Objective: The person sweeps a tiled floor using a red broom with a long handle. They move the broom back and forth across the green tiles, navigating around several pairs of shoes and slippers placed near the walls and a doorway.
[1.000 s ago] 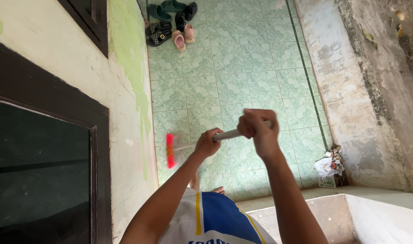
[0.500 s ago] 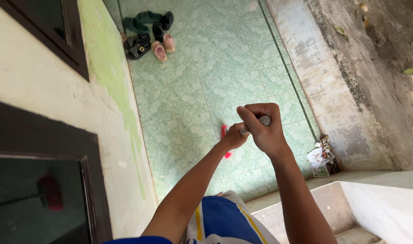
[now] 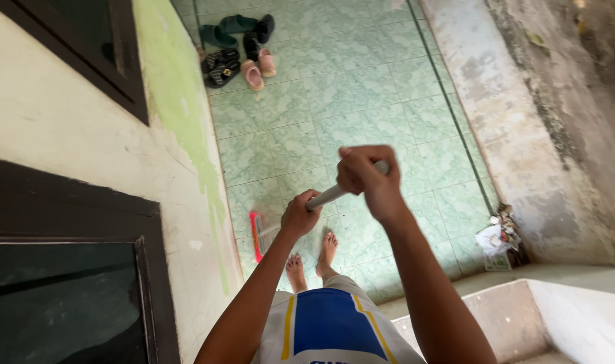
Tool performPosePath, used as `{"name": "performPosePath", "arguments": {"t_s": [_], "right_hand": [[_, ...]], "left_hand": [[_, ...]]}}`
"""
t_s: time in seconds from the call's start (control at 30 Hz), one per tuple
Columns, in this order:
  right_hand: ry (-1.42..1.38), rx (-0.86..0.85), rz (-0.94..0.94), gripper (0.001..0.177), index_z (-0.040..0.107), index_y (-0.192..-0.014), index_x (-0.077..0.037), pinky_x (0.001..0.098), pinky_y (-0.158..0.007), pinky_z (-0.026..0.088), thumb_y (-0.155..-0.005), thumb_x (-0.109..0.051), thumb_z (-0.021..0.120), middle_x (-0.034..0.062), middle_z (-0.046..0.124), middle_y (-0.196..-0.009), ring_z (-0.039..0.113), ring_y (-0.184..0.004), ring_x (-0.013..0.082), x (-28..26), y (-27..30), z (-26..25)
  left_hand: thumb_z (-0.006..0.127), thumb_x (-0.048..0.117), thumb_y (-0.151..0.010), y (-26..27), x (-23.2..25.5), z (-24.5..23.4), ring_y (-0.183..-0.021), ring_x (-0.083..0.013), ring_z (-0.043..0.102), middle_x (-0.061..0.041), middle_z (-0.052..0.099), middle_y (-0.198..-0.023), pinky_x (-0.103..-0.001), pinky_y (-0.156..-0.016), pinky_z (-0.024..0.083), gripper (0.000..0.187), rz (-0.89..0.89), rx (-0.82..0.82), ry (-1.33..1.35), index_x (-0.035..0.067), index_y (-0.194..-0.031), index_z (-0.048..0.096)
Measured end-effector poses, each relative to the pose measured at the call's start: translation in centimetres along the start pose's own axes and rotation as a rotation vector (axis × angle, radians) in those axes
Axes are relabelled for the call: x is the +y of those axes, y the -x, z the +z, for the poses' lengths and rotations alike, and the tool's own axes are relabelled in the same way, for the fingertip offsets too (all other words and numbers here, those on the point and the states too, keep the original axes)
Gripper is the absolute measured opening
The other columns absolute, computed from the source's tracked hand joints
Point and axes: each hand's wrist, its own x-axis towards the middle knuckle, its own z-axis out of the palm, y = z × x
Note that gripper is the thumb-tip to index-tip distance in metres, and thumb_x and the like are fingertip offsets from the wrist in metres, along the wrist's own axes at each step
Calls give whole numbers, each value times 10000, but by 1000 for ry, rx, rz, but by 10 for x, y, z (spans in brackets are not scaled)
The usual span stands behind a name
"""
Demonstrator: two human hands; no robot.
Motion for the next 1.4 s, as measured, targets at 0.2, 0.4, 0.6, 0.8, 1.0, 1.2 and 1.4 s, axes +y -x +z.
{"name": "performPosePath", "arguments": {"t_s": [0.2,0.4,0.6,0.8,1.0,1.2,1.4], "right_hand": [[180,18,68,501,446,-544,-72,276,-437,226,-1020,-111,596,-46,392,-500,294,-461,48,13,-3,-8],[402,116,73,444,542,-555,-44,264,-432,226,-979,-114,653,-63,413,-504,312,-477,18,-10,-9,-26],[438,55,-55,504,461,-534,-63,260,-438,202,-1008,-87,631,-67,406,-509,302,-476,14,-31,-32,-43],[67,-27,-86,507,390,-553,-107,280,-438,202,-1034,-42,538,-37,353,-492,275,-437,60,-37,-59,-62],[-164,-8,10,549,369,-526,-120,309,-438,222,-1048,-64,528,-24,344,-471,289,-424,91,15,-87,-69],[104,-13,37,519,435,-524,-95,298,-430,226,-1027,-78,564,-30,386,-477,299,-427,70,22,-88,-64],[364,-14,9,531,427,-515,-86,271,-433,193,-1019,-107,592,-51,378,-473,268,-446,28,-8,-98,-74]], "left_hand": [[612,138,-912,-31,-22,32,-849,-231,728,-91,750,-927,-394,-749,560,198,156,-53,154,117,-1096,685],[575,174,-981,-66,37,78,-857,-202,645,-115,701,-942,-393,-742,530,205,101,-295,314,85,-1147,653],[587,240,-986,-96,73,87,-862,-221,690,-125,733,-934,-415,-758,545,235,202,-302,203,60,-1123,649],[614,231,-929,-98,65,42,-861,-307,728,-141,750,-915,-449,-762,551,228,149,-147,-2,93,-1097,682],[642,223,-848,-109,5,22,-901,-340,731,-118,768,-941,-460,-755,570,206,-50,55,-74,175,-1016,751],[593,144,-858,-138,-21,61,-846,-319,747,-135,768,-901,-439,-749,580,190,74,-34,17,134,-984,735],[504,58,-832,-164,46,94,-846,-264,726,-133,753,-899,-423,-735,566,290,65,-99,218,109,-1035,705]]}}
